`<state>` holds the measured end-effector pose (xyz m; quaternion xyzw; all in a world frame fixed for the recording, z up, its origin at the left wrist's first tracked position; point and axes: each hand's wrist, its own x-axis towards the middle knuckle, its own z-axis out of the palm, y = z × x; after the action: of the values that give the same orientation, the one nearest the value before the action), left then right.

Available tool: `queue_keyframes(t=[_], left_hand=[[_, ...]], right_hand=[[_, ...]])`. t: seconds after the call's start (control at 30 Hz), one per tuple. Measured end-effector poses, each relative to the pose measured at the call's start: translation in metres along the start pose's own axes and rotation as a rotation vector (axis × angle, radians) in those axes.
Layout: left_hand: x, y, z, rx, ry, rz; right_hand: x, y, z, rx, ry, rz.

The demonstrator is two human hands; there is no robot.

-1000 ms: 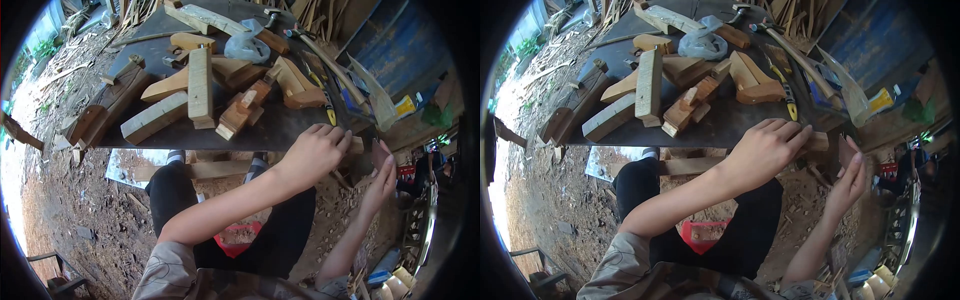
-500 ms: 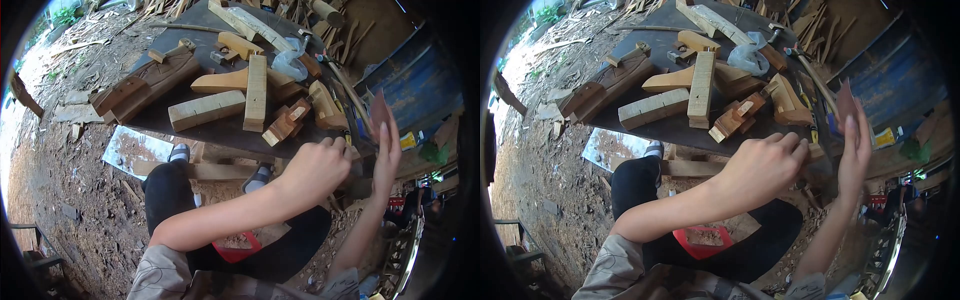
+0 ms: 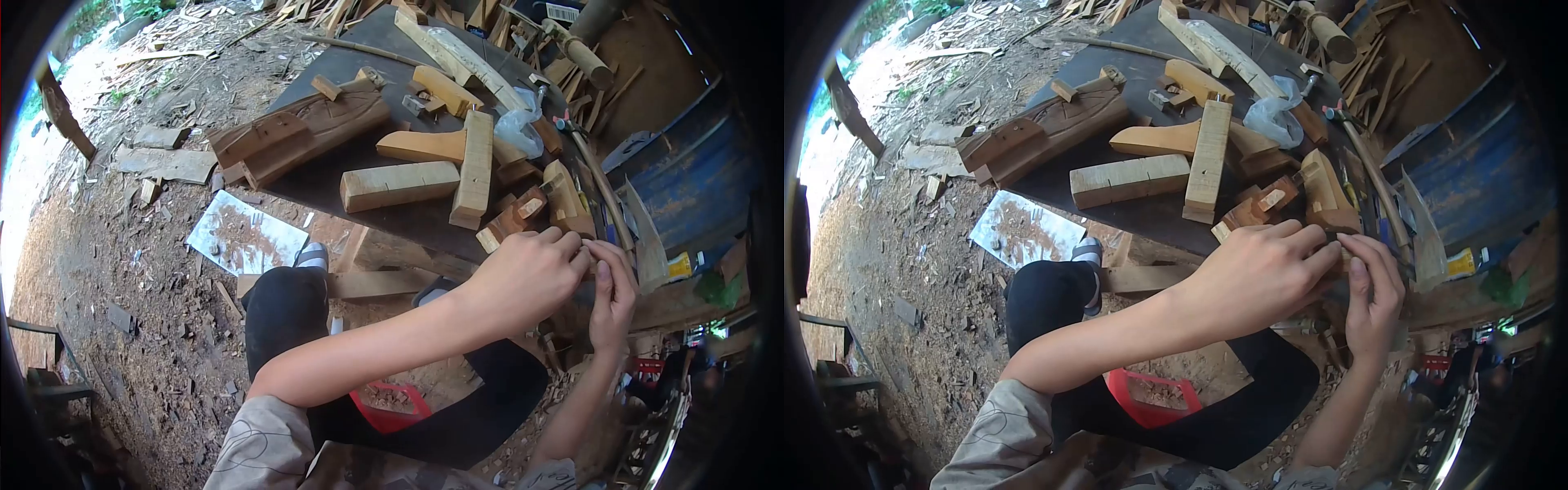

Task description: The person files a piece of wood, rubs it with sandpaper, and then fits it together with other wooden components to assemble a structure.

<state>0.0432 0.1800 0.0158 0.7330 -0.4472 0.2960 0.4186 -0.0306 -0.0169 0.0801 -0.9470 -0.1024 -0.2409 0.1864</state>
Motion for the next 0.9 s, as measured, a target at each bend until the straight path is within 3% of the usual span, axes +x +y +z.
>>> queue_keyframes(t=[0.53,0.9], left_hand=[[0.015,-0.015,-0.005,-0.11,-0.083,0.186],[0.015,-0.022,-0.028,-0.114,-0.071,0.173]], right_hand=[[-0.025,0.016,-0.004,0.034,-0.063,-0.069],[-0.023,0.012,0.009,0.017,0.0,-0.091]])
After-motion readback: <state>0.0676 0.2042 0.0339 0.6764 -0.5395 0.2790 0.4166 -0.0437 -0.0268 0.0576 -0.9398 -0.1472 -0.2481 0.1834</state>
